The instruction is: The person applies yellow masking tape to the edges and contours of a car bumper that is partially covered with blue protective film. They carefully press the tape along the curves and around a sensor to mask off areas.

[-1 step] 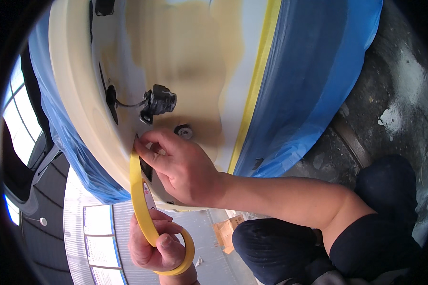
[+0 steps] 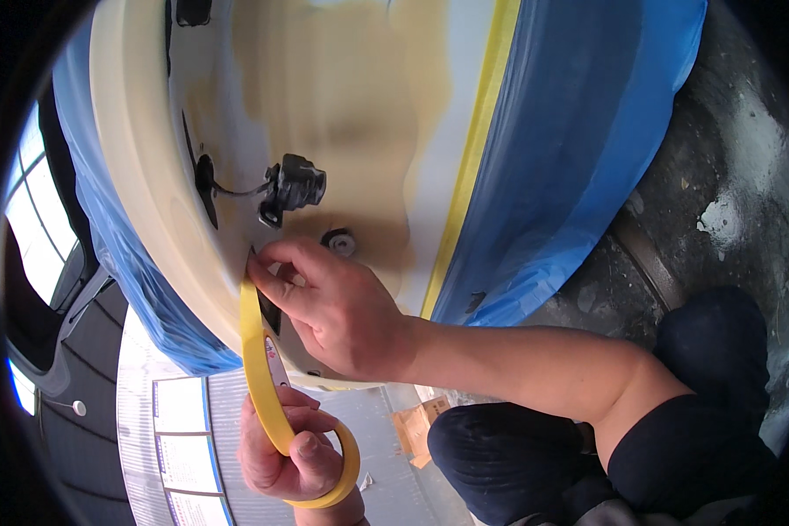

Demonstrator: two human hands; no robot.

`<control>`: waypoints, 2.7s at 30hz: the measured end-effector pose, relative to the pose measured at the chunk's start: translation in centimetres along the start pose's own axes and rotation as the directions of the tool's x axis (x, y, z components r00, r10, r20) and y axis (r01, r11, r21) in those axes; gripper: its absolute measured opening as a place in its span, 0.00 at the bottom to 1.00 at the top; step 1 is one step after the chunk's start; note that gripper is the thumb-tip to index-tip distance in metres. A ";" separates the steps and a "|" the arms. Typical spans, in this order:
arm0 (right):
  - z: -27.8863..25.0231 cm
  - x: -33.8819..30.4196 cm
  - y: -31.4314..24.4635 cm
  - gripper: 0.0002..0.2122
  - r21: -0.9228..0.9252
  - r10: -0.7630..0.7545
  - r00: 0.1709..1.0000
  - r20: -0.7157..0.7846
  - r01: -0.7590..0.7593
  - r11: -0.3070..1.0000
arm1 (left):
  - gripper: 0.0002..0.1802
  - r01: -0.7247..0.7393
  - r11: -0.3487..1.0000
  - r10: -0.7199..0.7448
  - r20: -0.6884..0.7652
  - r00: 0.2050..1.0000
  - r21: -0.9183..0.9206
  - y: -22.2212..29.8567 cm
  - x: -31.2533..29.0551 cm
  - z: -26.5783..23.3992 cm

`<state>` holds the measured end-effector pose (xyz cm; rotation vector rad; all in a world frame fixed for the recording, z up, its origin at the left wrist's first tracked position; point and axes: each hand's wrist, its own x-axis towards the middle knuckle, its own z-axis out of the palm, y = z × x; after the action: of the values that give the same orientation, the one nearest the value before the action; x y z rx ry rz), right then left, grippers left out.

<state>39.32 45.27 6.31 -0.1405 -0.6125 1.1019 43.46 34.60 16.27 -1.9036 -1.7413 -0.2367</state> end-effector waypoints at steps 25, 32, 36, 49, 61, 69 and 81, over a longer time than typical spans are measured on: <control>-1.5 2.0 0.6 0.05 0.285 0.113 0.993 0.035 -0.118 0.951 | 0.18 0.202 0.930 -0.216 -0.013 0.976 -0.306 -3.1 -3.3 0.9; -2.0 2.5 0.6 0.03 0.322 0.164 0.981 0.102 -0.189 0.928 | 0.17 0.171 0.939 -0.183 -0.013 0.983 -0.300 -4.1 -3.3 1.6; -1.7 2.5 0.8 0.04 0.271 0.145 0.988 0.062 -0.156 0.950 | 0.17 0.196 0.929 -0.214 -0.025 0.976 -0.315 -4.2 -3.4 1.8; -1.0 2.0 0.8 0.03 0.341 0.164 0.986 0.021 -0.162 0.926 | 0.14 0.076 0.967 -0.093 -0.063 0.994 -0.242 -4.3 -3.8 2.1; -1.4 2.7 1.4 0.03 0.198 -0.014 1.000 -0.012 0.016 0.980 | 0.13 0.123 0.940 -0.146 -0.049 0.988 -0.320 -5.0 -3.6 2.6; -0.9 2.5 1.1 0.03 0.194 0.041 0.998 -0.043 -0.032 0.980 | 0.12 0.100 0.959 -0.119 -0.055 0.991 -0.266 -5.4 -3.7 2.4; -0.8 2.5 -0.3 0.04 0.410 0.431 0.888 0.162 -0.457 0.789 | 0.11 0.148 0.948 -0.177 -0.078 0.981 -0.283 -5.7 -4.5 2.8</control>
<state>40.71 47.44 6.69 0.1522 -0.3720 1.6878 36.64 32.19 13.37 -1.8965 -1.8757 -0.6595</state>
